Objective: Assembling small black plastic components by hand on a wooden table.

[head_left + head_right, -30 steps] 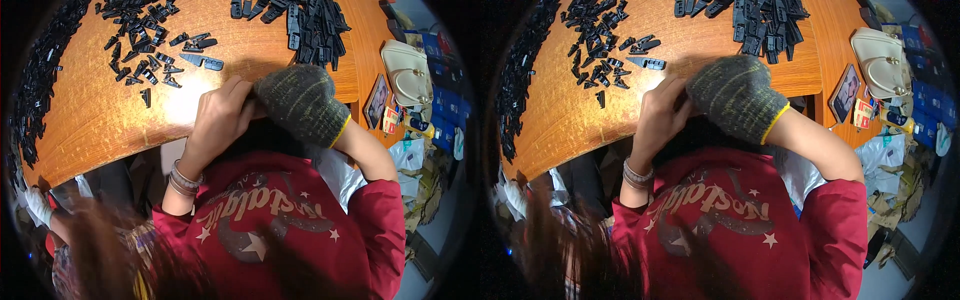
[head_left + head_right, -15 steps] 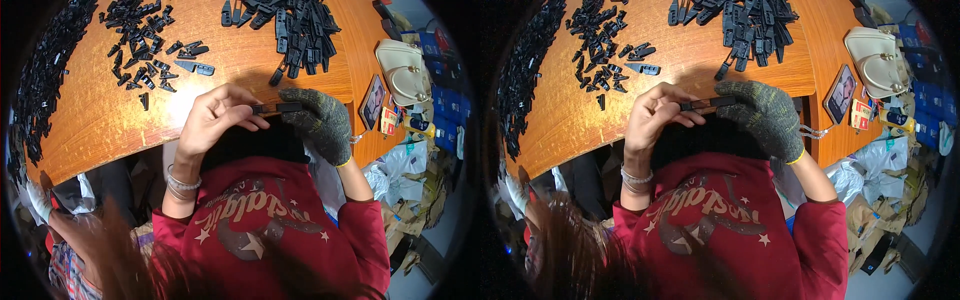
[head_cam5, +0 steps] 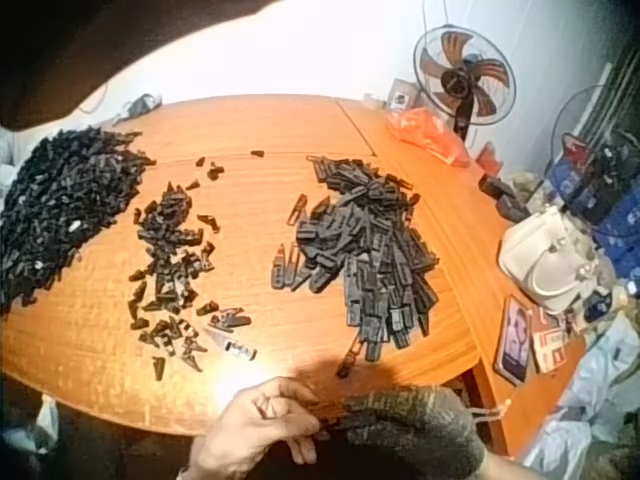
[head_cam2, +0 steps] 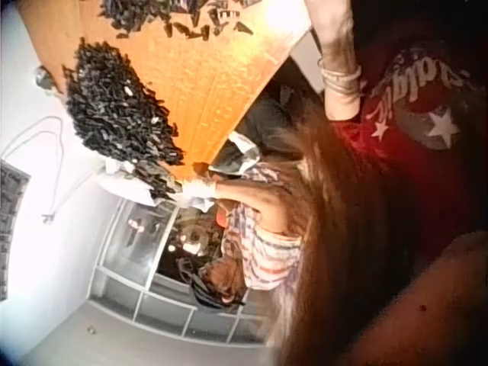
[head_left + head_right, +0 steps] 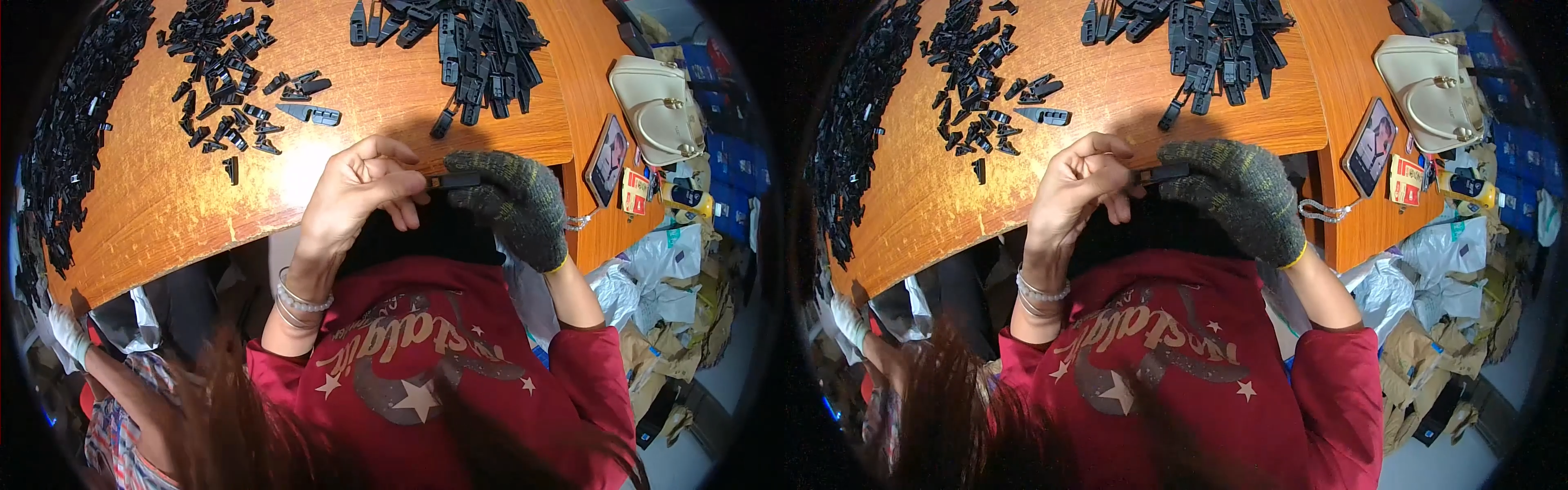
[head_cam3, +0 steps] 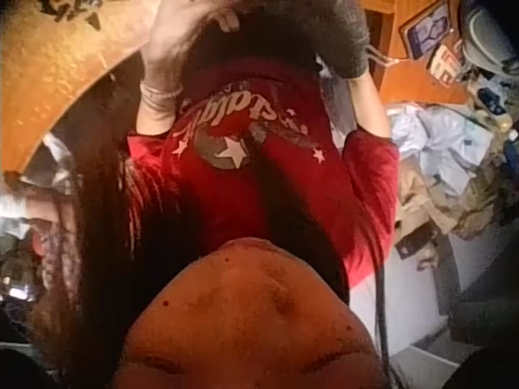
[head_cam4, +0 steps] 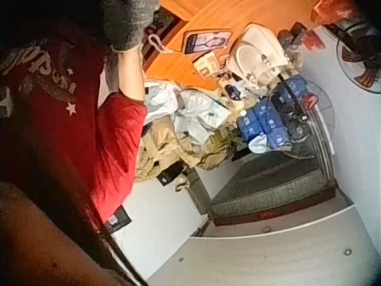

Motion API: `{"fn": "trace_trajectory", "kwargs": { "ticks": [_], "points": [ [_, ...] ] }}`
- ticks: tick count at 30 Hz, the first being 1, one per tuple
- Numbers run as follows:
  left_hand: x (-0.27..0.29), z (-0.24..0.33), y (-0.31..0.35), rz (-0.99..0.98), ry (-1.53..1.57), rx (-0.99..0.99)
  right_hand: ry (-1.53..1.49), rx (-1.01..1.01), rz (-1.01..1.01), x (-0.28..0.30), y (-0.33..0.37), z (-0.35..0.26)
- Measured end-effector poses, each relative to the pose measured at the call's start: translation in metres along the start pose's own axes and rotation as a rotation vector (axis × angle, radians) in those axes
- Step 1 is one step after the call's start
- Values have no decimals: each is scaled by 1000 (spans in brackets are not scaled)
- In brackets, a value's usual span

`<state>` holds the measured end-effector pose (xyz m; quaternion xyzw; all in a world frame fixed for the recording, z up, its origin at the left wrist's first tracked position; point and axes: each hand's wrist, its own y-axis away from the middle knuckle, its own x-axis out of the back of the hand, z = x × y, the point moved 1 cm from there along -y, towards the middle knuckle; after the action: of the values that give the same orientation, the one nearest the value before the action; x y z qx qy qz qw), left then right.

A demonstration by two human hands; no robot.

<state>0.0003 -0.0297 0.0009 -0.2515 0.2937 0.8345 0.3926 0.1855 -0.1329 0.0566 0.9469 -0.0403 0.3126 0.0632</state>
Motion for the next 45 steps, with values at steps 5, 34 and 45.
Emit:
{"fn": "trace_trajectory", "kwargs": {
  "ticks": [5, 34, 45],
  "points": [
    [-5, 0, 2, 49, -77, -31, 20, 25, -1, 0, -4, -6],
    [-27, 3, 18, 80, -1366, -1092, -774, -174, -161, -18, -5, -20],
    [19, 60, -17, 682, -1763, -667, -864, -393, -65, -5, -13, -15]
  ]
}}
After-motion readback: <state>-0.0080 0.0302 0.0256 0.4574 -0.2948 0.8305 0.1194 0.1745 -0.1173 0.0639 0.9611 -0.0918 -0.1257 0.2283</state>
